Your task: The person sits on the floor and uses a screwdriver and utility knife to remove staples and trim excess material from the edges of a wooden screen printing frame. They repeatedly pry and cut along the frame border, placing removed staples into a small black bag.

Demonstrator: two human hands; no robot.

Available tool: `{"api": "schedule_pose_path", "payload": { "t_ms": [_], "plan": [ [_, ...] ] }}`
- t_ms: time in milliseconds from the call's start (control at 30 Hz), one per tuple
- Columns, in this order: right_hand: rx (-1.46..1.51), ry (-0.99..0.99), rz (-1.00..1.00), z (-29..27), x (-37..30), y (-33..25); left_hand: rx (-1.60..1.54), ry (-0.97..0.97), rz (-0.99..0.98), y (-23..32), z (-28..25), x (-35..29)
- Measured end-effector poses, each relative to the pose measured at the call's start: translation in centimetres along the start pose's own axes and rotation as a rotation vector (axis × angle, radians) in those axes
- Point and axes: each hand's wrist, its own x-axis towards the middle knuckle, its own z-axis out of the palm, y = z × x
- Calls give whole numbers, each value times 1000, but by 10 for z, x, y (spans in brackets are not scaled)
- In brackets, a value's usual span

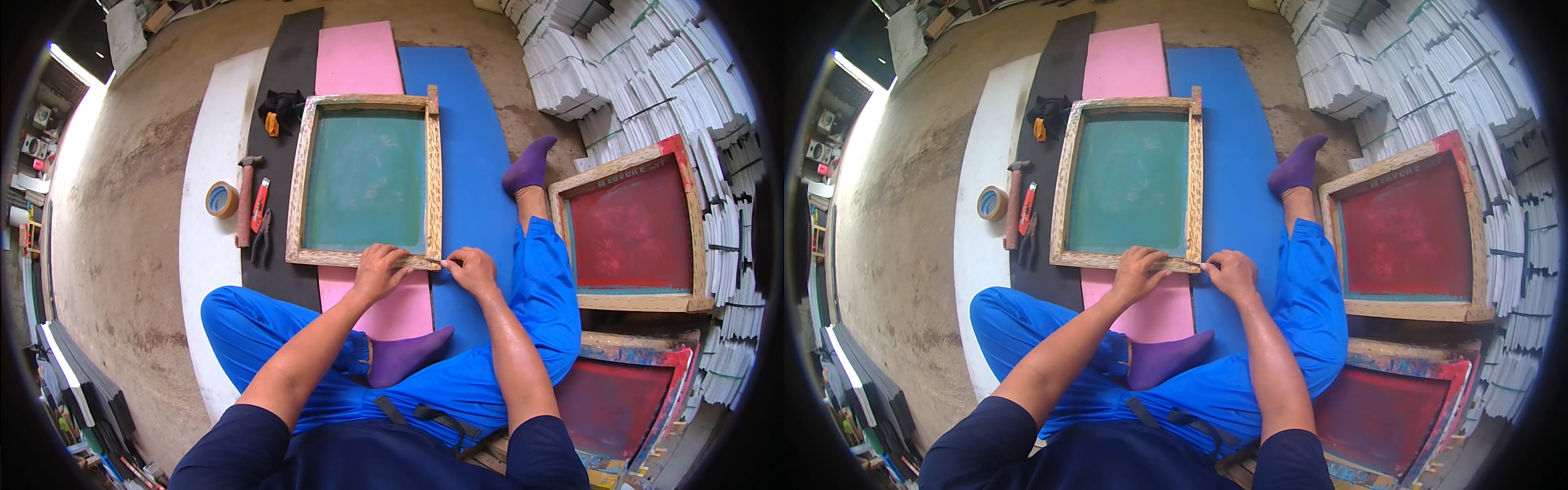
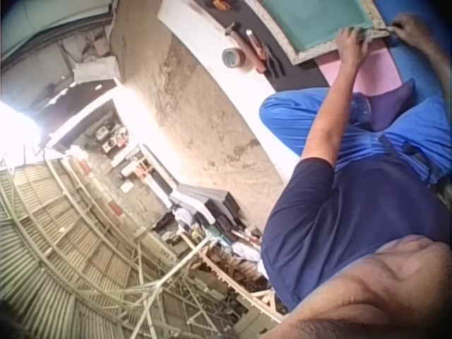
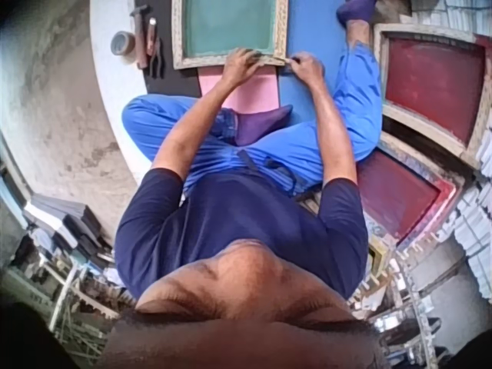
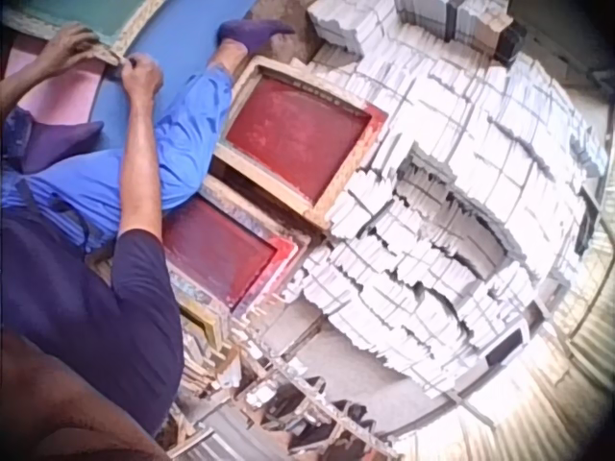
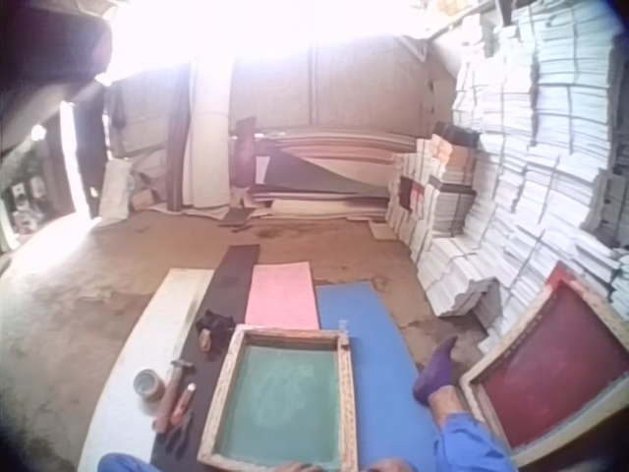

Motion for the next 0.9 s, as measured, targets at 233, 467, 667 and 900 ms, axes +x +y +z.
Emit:
{"api": "schedule_pose_path", "payload": {
  "t_ms": [233, 467, 667, 900],
  "plan": [
    [115, -14, 39, 3, -3, 5, 102, 97, 18, 19, 7, 8],
    [34, 88, -119, 3, -1, -4, 48, 154, -90, 22, 27, 7],
    [229, 89, -39, -8, 3, -34, -65, 194, -68, 10, 28, 5],
    [96, 124, 119, -16, -1, -13, 337, 60, -111, 52, 17, 15]
  ]
}}
